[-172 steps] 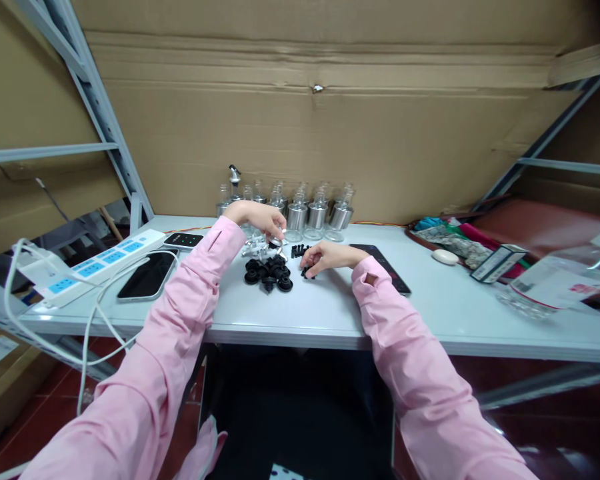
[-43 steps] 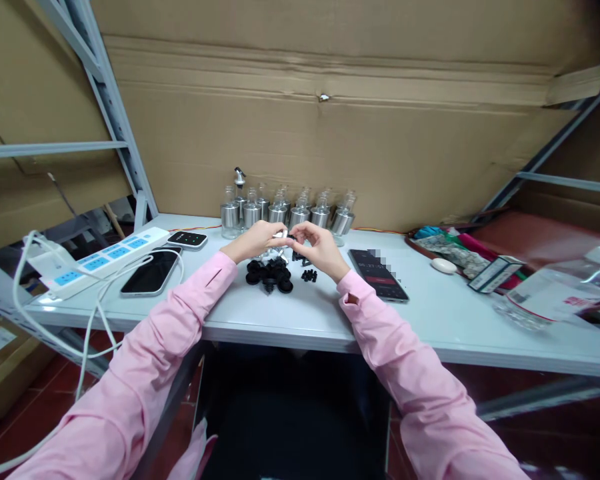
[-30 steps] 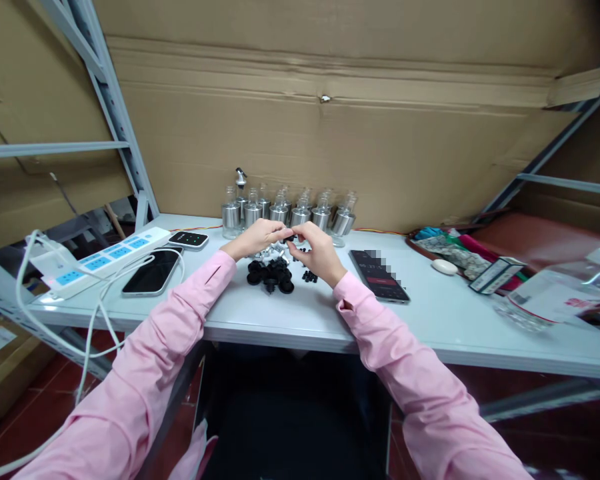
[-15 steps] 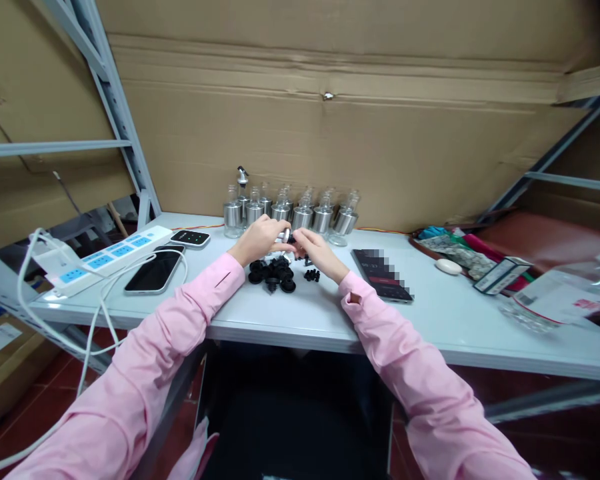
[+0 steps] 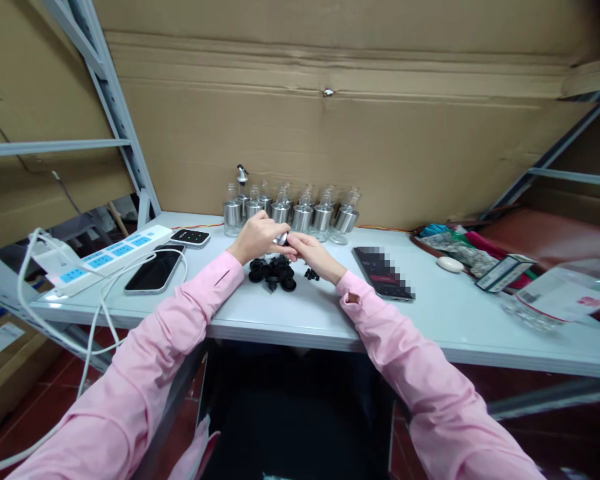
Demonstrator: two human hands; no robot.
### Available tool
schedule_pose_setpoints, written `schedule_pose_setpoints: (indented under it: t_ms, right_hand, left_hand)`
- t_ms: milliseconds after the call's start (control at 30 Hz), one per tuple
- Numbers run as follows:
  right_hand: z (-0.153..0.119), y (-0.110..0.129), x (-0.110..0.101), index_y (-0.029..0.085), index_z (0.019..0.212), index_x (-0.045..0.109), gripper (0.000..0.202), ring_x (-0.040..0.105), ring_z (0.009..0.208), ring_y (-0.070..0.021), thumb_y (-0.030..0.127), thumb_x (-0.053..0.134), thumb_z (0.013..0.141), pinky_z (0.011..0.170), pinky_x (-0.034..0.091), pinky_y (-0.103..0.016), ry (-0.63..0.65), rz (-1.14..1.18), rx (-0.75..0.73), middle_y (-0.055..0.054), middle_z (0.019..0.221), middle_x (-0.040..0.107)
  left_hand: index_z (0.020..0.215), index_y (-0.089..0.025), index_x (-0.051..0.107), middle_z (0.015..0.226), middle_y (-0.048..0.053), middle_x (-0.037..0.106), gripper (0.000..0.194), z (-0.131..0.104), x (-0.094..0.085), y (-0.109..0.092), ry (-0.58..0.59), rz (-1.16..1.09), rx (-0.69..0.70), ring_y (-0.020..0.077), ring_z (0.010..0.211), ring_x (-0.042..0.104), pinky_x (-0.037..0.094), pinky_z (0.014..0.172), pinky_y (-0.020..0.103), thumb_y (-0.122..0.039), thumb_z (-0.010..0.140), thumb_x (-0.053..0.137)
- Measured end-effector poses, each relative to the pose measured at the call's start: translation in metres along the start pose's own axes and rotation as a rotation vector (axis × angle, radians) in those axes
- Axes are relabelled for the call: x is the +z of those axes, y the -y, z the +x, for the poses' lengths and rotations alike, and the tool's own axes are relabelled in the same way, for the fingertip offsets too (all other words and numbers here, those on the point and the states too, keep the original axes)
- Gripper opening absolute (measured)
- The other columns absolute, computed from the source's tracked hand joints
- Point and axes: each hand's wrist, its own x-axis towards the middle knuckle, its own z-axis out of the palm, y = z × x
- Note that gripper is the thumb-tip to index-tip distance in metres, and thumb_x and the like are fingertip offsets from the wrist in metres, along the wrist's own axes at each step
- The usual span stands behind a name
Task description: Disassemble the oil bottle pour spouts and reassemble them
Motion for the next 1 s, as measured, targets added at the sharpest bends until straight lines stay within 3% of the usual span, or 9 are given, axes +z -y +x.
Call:
schedule_pose_setpoints:
  t_ms: [300, 600, 733, 1000]
  right_hand:
    - [0.0012, 0.0034, 0.0000, 0.019, 0.060, 0.042, 0.045, 0.034, 0.052, -0.0094, 0.059, 0.041, 0.081, 0.052, 0.028, -0.024, -0.079, -0.182, -0.121, 0.004, 0.055, 0.037]
    - [-0.0031, 0.0040, 0.0002, 0.018, 0.079, 0.055, 0.022, 0.046, 0.061, -0.0132, 0.033, 0.041, 0.087, 0.060, 0.034, -0.025, -0.217, -0.554, -0.241, -0.001, 0.068, 0.056]
    - [-0.0034, 0.0008, -0.0011, 0.018, 0.083, 0.056, 0.022, 0.051, 0.068, -0.0159, 0.032, 0.039, 0.088, 0.064, 0.037, -0.027, -0.257, -0.656, -0.331, -0.005, 0.075, 0.060]
    - [-0.0018, -0.0022, -0.0042, 0.018, 0.088, 0.054, 0.026, 0.053, 0.075, -0.0187, 0.035, 0.035, 0.092, 0.069, 0.040, -0.030, -0.261, -0.814, -0.472, -0.008, 0.081, 0.059]
  left_hand:
    - [0.077, -0.016, 0.060, 0.056, 0.003, 0.056, 0.071, 0.0038, -0.0025, 0.0063, -0.010, -0.067, -0.038, 0.0146, 0.054, 0.048, 0.033, 0.066, 0.030, -0.073, 0.080, 0.018]
    - [0.085, -0.016, 0.063, 0.064, 0.005, 0.060, 0.062, 0.0045, -0.0014, 0.0087, 0.088, -0.218, -0.192, 0.0174, 0.065, 0.045, 0.034, 0.064, 0.027, -0.071, 0.077, 0.037]
    - [0.087, -0.016, 0.064, 0.067, 0.004, 0.060, 0.059, 0.0071, -0.0024, 0.0072, 0.134, -0.289, -0.266, 0.0173, 0.066, 0.046, 0.033, 0.061, 0.025, -0.069, 0.079, 0.038]
    - [0.079, -0.015, 0.065, 0.060, 0.000, 0.055, 0.061, 0.0104, -0.0051, 0.0074, 0.103, -0.421, -0.298, 0.0124, 0.057, 0.045, 0.033, 0.061, 0.024, -0.068, 0.080, 0.035]
